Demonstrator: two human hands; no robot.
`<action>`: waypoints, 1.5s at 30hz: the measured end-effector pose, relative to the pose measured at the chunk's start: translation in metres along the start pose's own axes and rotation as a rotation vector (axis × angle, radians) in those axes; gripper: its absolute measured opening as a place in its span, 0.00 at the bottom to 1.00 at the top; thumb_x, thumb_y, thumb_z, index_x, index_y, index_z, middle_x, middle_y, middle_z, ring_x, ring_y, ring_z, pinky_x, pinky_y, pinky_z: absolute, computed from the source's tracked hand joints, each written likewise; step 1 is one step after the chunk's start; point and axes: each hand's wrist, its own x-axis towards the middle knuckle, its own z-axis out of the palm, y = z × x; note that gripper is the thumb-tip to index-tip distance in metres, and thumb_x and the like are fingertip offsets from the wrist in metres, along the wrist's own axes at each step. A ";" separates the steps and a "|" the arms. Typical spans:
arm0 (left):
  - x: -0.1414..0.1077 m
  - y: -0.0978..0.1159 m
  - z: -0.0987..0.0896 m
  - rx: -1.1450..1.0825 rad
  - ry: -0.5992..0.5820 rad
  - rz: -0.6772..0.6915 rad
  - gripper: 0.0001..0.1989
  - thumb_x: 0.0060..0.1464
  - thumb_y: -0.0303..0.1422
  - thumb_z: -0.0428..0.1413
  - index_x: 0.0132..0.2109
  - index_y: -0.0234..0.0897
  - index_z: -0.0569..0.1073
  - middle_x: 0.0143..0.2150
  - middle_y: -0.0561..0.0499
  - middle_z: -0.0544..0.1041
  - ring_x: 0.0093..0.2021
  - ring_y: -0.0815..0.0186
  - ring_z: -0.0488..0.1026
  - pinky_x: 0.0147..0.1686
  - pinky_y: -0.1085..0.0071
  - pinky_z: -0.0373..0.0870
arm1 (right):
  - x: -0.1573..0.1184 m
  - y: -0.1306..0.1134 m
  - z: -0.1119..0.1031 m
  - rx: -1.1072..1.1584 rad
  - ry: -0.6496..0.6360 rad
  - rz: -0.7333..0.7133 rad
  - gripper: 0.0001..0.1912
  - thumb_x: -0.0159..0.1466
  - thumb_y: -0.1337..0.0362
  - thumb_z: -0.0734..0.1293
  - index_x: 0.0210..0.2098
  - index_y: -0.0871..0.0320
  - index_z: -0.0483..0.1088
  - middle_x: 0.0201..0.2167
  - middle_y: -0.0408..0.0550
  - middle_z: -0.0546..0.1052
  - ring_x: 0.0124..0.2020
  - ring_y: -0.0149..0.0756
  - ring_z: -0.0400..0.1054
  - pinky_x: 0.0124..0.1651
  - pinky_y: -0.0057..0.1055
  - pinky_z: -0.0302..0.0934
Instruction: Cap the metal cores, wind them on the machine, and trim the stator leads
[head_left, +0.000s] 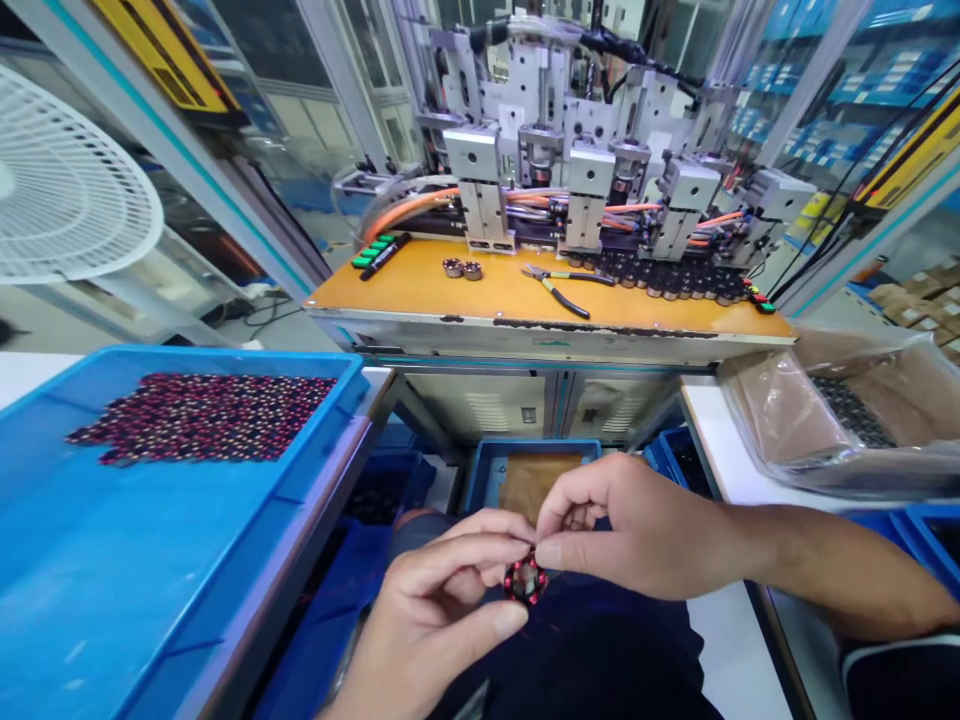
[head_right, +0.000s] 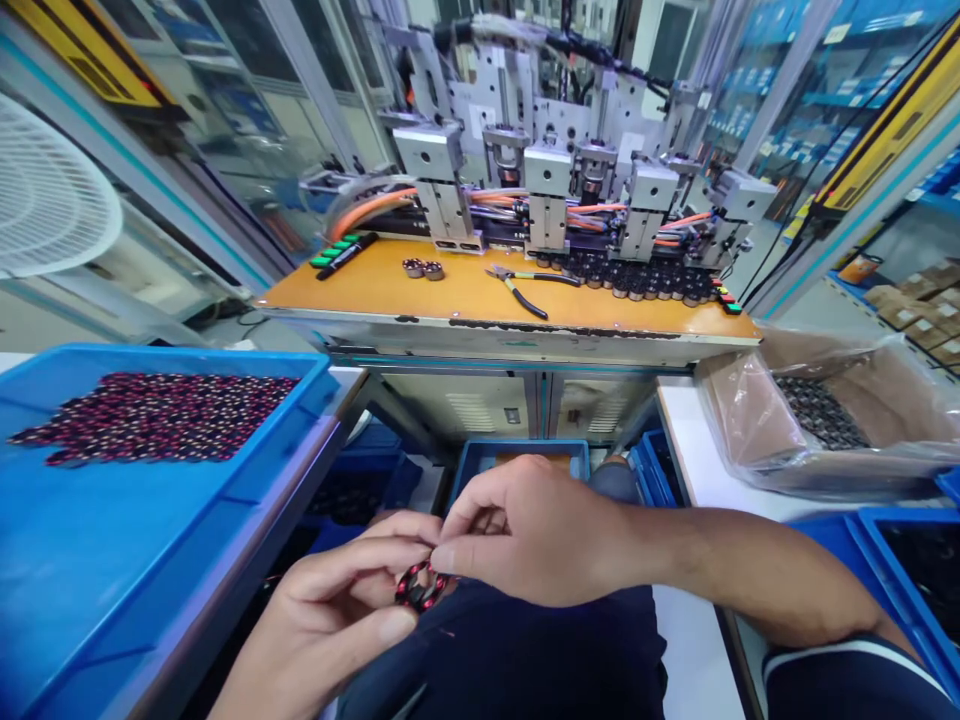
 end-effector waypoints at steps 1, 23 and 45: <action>0.000 0.000 0.000 -0.004 -0.006 -0.010 0.10 0.49 0.30 0.68 0.41 0.47 0.84 0.44 0.44 0.81 0.44 0.61 0.79 0.41 0.73 0.76 | 0.000 -0.002 -0.001 -0.055 -0.013 -0.005 0.06 0.61 0.67 0.69 0.33 0.64 0.77 0.24 0.40 0.74 0.26 0.25 0.65 0.30 0.21 0.58; 0.000 -0.010 0.005 -0.076 -0.105 0.113 0.16 0.45 0.38 0.71 0.44 0.49 0.83 0.39 0.49 0.75 0.35 0.68 0.72 0.32 0.75 0.73 | -0.021 0.008 0.010 0.150 -0.037 -0.115 0.06 0.62 0.68 0.68 0.29 0.63 0.75 0.24 0.40 0.73 0.26 0.24 0.65 0.32 0.20 0.59; -0.001 -0.005 0.011 -0.346 -0.210 -0.102 0.20 0.42 0.46 0.71 0.37 0.38 0.77 0.37 0.50 0.68 0.35 0.66 0.68 0.35 0.73 0.66 | -0.014 0.019 -0.004 -0.725 0.255 -1.176 0.06 0.68 0.70 0.66 0.43 0.69 0.72 0.36 0.54 0.79 0.37 0.36 0.71 0.40 0.32 0.67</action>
